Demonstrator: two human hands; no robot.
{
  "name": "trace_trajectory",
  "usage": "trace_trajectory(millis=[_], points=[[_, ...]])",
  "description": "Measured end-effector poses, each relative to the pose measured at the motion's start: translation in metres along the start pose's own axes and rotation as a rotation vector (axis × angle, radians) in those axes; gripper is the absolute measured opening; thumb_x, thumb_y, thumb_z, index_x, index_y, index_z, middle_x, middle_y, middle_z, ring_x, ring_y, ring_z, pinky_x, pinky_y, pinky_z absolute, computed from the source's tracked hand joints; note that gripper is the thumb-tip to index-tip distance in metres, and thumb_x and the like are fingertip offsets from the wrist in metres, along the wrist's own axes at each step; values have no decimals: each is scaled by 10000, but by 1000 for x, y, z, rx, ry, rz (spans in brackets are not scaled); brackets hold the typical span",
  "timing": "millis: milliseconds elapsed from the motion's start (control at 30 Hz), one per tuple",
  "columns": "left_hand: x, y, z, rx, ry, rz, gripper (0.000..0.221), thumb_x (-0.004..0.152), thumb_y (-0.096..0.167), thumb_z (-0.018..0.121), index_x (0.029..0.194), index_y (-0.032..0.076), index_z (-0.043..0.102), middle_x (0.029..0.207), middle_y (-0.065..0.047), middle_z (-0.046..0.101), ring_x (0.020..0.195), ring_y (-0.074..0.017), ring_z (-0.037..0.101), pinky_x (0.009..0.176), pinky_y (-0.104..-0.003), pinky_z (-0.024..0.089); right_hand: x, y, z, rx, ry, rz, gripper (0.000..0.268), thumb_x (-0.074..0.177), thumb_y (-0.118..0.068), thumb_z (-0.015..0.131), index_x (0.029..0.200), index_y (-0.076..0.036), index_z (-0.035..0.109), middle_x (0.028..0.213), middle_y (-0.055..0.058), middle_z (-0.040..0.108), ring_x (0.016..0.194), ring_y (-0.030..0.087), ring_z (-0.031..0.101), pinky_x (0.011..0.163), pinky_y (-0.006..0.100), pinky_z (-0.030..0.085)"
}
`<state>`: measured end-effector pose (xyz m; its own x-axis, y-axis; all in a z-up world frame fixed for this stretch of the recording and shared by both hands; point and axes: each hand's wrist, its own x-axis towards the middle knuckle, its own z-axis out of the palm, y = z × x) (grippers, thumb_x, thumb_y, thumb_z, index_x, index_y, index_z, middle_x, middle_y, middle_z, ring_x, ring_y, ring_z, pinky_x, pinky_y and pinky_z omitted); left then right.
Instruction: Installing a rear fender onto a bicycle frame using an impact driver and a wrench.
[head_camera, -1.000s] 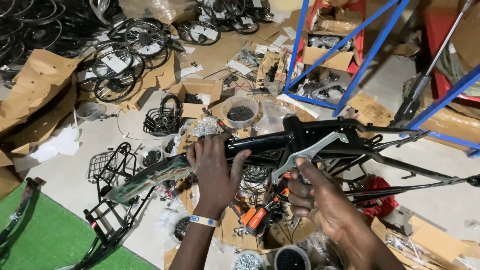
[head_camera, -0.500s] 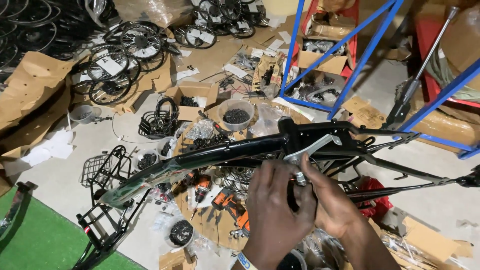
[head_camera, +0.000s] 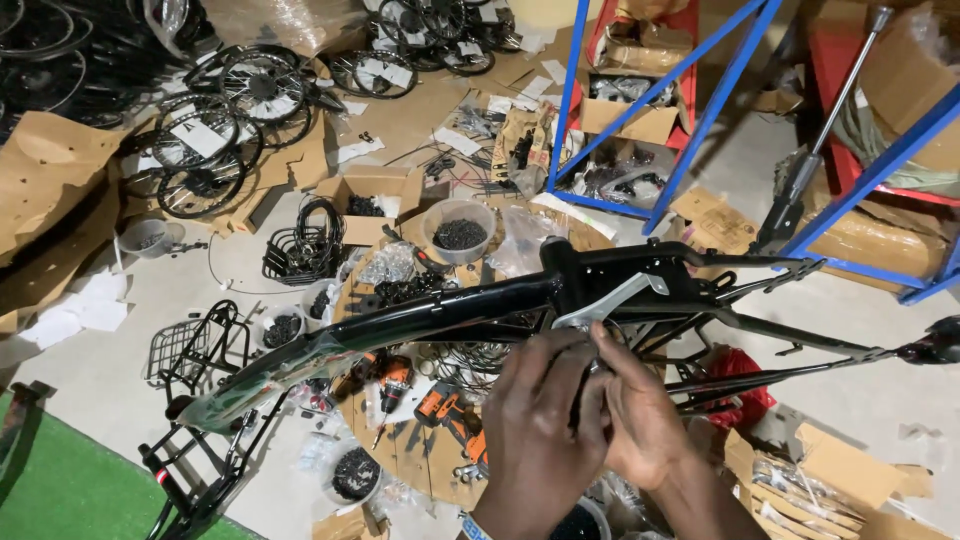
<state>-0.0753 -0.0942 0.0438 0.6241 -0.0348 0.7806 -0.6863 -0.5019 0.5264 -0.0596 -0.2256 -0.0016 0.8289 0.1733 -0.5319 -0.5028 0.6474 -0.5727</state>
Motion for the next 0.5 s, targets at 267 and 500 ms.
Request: trace_trajectory(millis=[267, 500], points=[[1, -9, 2, -119, 8, 7, 286, 1005, 253, 569, 981, 1, 701, 938, -171, 705, 686, -216, 759, 500, -317, 670, -35, -22, 68, -185, 256, 2, 601, 803, -448, 601, 1335, -168, 601, 983, 120, 570, 968, 320, 593, 750, 552, 517], [-16, -12, 18, -192, 128, -68, 183, 890, 111, 708, 1036, 4, 734, 955, -165, 723, 799, -255, 785, 620, -316, 699, -37, -22, 72, -214, 265, -9, 442, 929, -409, 539, 1205, -71, 608, 1075, 171, 631, 1034, 334, 620, 860, 482, 496]])
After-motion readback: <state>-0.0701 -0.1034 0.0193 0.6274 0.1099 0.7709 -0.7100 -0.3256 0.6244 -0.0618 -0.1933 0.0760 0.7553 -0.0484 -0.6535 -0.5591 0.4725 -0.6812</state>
